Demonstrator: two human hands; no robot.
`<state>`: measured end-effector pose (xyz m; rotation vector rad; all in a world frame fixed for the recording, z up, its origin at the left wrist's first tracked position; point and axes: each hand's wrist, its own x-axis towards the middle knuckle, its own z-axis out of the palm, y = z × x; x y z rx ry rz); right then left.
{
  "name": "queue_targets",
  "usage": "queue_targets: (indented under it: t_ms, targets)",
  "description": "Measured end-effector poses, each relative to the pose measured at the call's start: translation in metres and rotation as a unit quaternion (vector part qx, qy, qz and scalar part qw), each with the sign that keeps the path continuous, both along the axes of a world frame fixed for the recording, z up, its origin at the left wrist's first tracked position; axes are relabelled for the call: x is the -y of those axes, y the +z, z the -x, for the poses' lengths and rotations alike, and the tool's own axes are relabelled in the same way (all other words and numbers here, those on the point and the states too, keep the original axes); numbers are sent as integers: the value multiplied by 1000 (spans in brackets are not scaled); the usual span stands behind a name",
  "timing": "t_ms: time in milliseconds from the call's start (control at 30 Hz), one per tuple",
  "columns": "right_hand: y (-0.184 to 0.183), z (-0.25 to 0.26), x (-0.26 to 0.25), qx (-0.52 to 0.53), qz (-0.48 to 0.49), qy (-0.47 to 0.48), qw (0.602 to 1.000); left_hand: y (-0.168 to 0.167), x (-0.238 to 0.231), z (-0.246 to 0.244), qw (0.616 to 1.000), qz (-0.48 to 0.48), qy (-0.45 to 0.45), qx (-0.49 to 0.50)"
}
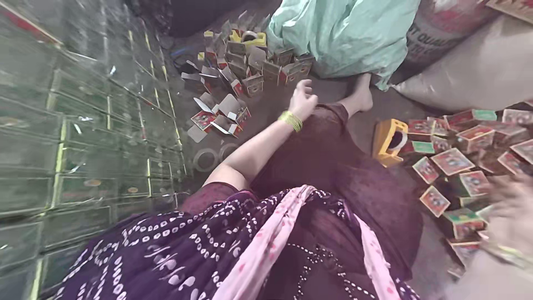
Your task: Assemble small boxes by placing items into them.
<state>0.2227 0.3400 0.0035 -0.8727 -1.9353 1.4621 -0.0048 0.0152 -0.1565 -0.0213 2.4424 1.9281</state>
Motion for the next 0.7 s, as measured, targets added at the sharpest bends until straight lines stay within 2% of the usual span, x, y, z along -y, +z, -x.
queue_targets:
  t_ms: [100,167,267,367,467,533,633,700]
  targets:
    - [-82,-27,-33,26,-23,94,995,-22,23,73,992,70,16,105]
    - [-112,-49,-35,45,-11,93,995,-33,28,108,987,92,10,131]
    - [-128,-86,-41,100,14,38,994,-51,29,147,986,77,-8,145]
    - [-123,-124,-54,149,6,-29,988,-75,35,170,980,137,3,143]
    - [-114,-155,-66,174,-17,-73,982,-72,45,153,964,245,35,101]
    - [-111,-173,-76,186,-24,-86,978,-69,49,131,963,266,34,40]
    - [-115,-200,-88,281,-58,-84,954,-62,61,92,956,279,-17,-89]
    - [-125,-222,-99,377,-71,-61,922,-64,73,71,928,296,-13,-226]
